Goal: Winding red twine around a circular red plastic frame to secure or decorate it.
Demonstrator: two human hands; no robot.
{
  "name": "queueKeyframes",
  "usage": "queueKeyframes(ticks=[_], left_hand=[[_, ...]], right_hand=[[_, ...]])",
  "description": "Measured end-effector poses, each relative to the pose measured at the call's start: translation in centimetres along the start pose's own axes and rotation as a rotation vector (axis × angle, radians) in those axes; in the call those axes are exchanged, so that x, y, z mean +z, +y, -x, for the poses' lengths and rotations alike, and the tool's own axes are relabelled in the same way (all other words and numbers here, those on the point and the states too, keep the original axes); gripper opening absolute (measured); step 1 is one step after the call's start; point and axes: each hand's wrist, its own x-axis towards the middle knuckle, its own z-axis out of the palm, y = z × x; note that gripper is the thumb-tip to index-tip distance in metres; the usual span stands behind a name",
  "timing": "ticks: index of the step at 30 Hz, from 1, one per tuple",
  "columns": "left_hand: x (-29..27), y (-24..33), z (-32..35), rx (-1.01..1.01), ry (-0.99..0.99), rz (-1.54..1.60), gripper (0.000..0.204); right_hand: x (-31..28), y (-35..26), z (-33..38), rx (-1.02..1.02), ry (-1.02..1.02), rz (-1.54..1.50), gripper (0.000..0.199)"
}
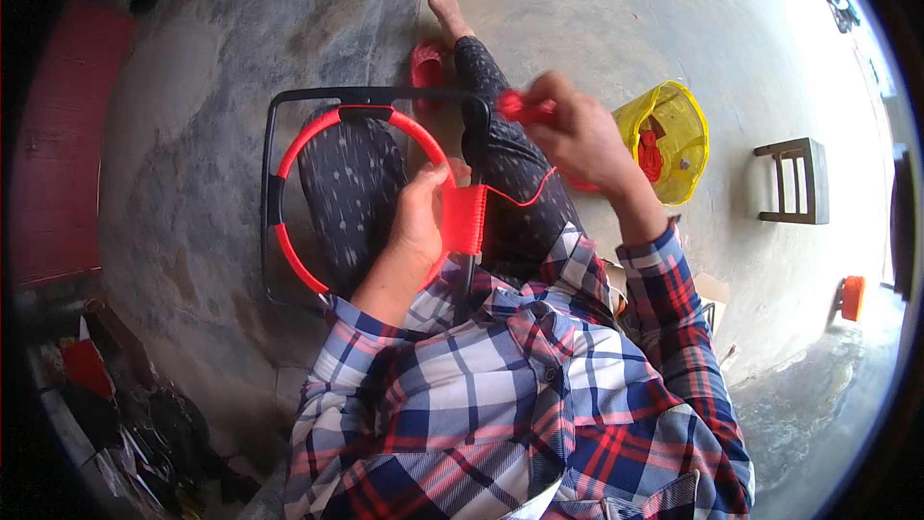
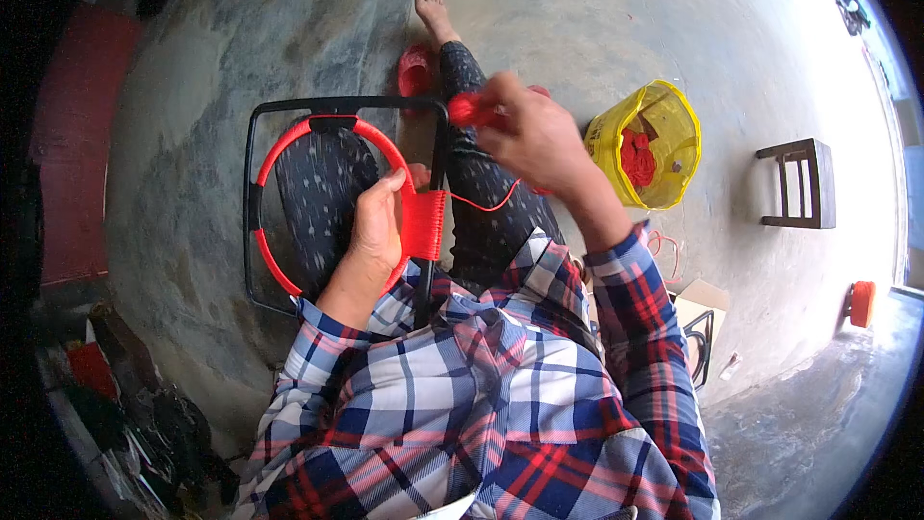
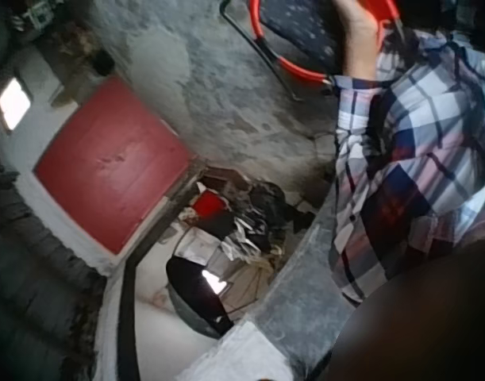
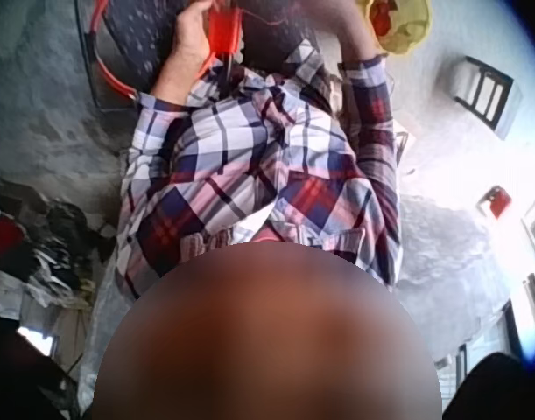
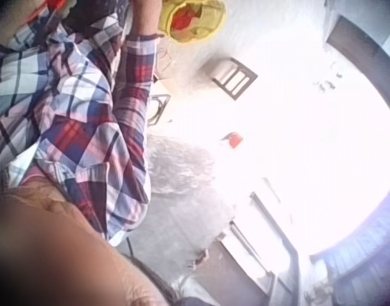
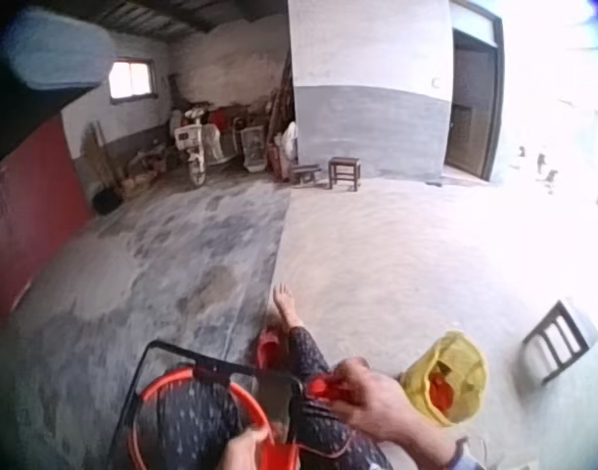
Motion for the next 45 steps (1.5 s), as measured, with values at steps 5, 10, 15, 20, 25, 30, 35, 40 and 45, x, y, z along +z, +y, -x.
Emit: queueKeyframes(ticks=[5, 10, 15, 20, 25, 30, 35, 40, 45], left_hand=[[2.9, -1.2, 0.9, 0.461, -0.016, -0.050, 0.051], [1.8, -0.9, 0.4, 0.359, -0.246, 0.029, 0.058], [1.6, -0.1, 0.6, 0.221, -0.254, 0.057, 0.053], [1.2, 0.2, 0.0, 0.121, -0.247, -0.049, 0.058], [1.3, -0.2, -0.1, 0.090, -0.190, -0.051, 0.044], [0.8, 0.0, 0.5, -0.041, -0.035, -0.268, 0.025], [0.9, 0.5, 0.4, -0.032, -0.085, -0.294, 0.019], [0.9, 0.8, 0.3, -0.056, -0.092, -0.272, 0.018], [1.0, 0.6, 0.3, -0.078, -0.117, -0.267, 0.020]], right_hand=[[3.9, -2.5, -1.6, -0.562, -0.330, 0.789, 0.023], [4.6, -0.2, -1.5, -0.647, -0.336, 0.620, 0.037], [2.1, 3.0, 1.6, -0.359, 0.299, 0.010, 0.051], [4.4, 4.6, 3.6, -0.132, -0.184, 0.181, 0.057], [5.2, 5.9, 4.2, 0.064, -0.072, -0.415, 0.028], [0.3, 4.9, 5.5, 0.075, -0.029, -1.126, 0.027], [-7.4, 4.0, 10.2, -0.004, 0.078, -1.218, 0.042], [-10.9, 3.9, 9.9, -0.184, 0.342, -1.282, 0.028], [-1.2, 2.6, 7.6, 0.145, 0.082, -0.783, 0.025]])
